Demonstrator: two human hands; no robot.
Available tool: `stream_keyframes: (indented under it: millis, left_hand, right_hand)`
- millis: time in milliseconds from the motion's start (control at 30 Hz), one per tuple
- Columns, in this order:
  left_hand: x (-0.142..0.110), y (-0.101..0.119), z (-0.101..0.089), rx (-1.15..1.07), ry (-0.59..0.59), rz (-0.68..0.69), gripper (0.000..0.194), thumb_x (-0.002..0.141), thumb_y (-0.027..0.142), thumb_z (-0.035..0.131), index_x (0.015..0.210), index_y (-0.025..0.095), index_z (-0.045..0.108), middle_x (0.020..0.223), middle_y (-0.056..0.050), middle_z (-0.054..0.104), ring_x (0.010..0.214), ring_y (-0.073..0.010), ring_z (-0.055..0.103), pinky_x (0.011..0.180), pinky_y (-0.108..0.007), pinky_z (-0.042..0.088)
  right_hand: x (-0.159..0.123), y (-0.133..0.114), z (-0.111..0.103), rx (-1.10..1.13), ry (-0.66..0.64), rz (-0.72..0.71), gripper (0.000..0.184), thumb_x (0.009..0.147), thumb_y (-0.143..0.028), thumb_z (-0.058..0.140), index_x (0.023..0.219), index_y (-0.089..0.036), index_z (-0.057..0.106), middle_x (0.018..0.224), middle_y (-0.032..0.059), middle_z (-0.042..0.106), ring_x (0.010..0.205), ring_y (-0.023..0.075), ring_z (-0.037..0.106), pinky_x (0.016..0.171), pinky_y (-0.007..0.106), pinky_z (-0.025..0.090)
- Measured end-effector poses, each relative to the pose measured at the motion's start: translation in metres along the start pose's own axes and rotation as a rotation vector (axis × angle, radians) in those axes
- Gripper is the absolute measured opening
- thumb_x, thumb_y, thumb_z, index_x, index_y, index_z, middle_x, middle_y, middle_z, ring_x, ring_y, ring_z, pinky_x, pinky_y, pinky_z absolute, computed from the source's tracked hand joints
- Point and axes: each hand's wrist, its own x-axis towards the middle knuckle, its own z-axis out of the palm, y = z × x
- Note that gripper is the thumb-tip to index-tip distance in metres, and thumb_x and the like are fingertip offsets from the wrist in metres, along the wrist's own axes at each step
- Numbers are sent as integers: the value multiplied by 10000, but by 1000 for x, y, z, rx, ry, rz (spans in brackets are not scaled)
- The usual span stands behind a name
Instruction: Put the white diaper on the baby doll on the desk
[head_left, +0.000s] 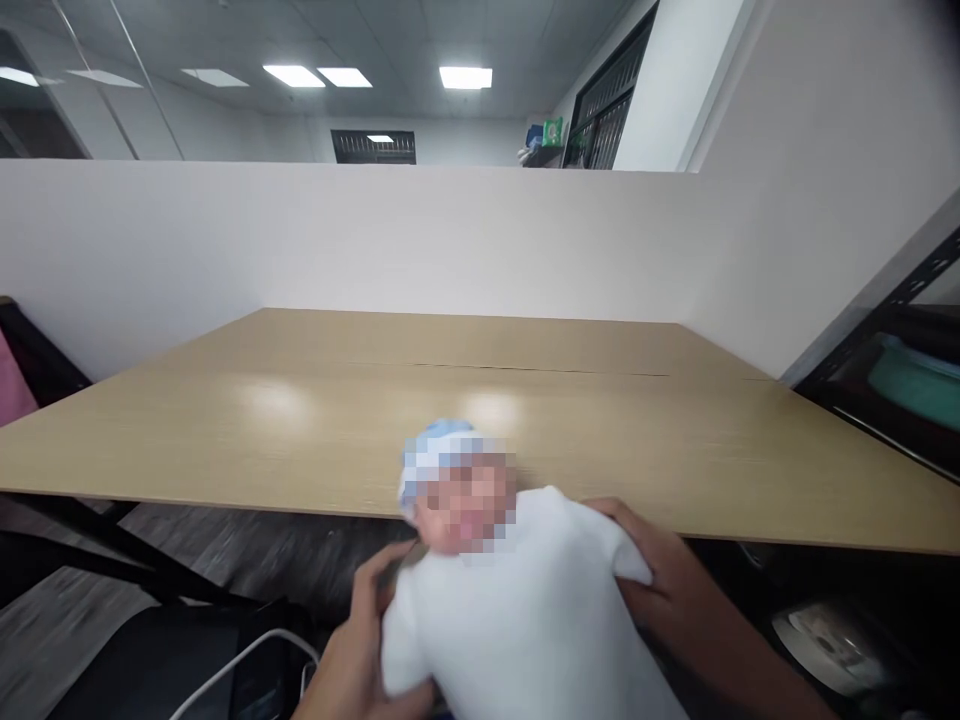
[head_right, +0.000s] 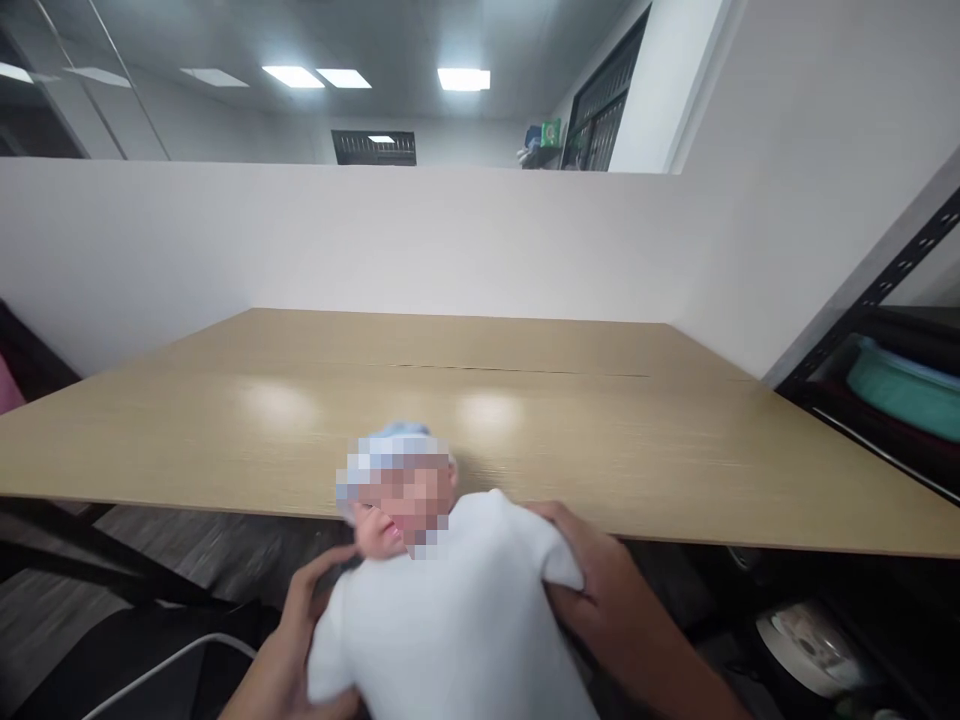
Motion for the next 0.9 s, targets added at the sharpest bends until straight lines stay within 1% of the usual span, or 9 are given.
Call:
stream_keyframes:
  millis: [67, 133, 200, 267, 367, 467, 600, 700, 900]
  left_hand:
    - [38, 25, -7, 59, -107, 68, 887, 761, 207, 687, 1550, 280, 288, 1267, -61, 765, 918, -240, 765, 861, -374, 611]
    - [76, 46, -13, 140, -173, 137, 849, 749, 190, 685, 1534, 250, 365, 1308, -72, 748, 1054, -265, 740, 942, -386, 574]
    - [108, 57, -17, 216, -195, 182, 850, 753, 221, 708, 1545, 217, 399, 1358, -100, 730, 1114, -291, 718, 958, -393, 553]
    - [131, 58, -18, 302, -193, 214, 815, 779, 291, 741, 1535, 199, 449, 1377, -118, 721, 1134, -313, 710, 943, -392, 539]
    - [150, 48, -21, 430, -182, 234, 713, 810, 392, 781, 1459, 210, 549, 1322, -104, 741, 1130, -331, 709, 899, -380, 520]
    - [163, 33, -28, 522, -161, 202, 605, 825, 453, 796, 1354, 228, 607, 1212, -82, 766, 1061, -328, 720, 837, -371, 508]
    - [192, 11, -38, 606, -86, 231, 559, 909, 675, 709, 1230, 228, 612, 1168, -90, 756, 1060, -339, 708, 844, -403, 500]
    - [227, -7, -43, 664, -27, 290, 600, 947, 750, 627, 1230, 221, 599, 1132, -95, 740, 1061, -340, 690, 874, -431, 497]
    - [309, -32, -51, 750, 46, 422, 633, 954, 798, 576, 1176, 208, 632, 1058, -94, 747, 1010, -334, 692, 862, -433, 503]
  right_hand:
    - [8, 10, -22, -154, 36, 63, 380, 921, -421, 630, 1284, -311, 653, 1210, 69, 767, 1045, 304, 734, 876, 385, 572]
    - [18, 22, -37, -285, 81, 110, 365, 902, -432, 639, 1247, -311, 640, 1145, 69, 780, 981, 313, 745, 820, 392, 568]
    - [27, 37, -47, -371, 113, 138, 351, 886, -447, 644, 1207, -303, 632, 1105, 71, 784, 931, 317, 748, 799, 401, 563]
    - [33, 54, -52, -416, 128, 140, 320, 881, -439, 635, 1166, -293, 638, 1088, 69, 783, 917, 311, 745, 797, 400, 560]
    - [36, 82, -56, -433, 151, 80, 292, 919, -430, 600, 1161, -280, 662, 1144, 76, 771, 1024, 307, 729, 853, 406, 559]
    - [38, 106, -54, -413, 198, 40, 367, 990, -546, 576, 1222, -276, 663, 1243, 90, 747, 1142, 322, 694, 936, 435, 552]
    - [59, 130, -48, -407, 204, 55, 439, 1027, -639, 546, 1300, -307, 637, 1306, 68, 728, 1198, 315, 674, 970, 433, 555]
    - [92, 147, -44, -457, 214, 35, 442, 1038, -646, 530, 1322, -320, 625, 1319, 65, 727, 1210, 328, 670, 977, 449, 553]
    - [180, 174, -53, -518, 183, -67, 431, 1045, -613, 531, 1311, -287, 626, 1263, 94, 742, 1136, 333, 688, 925, 434, 549]
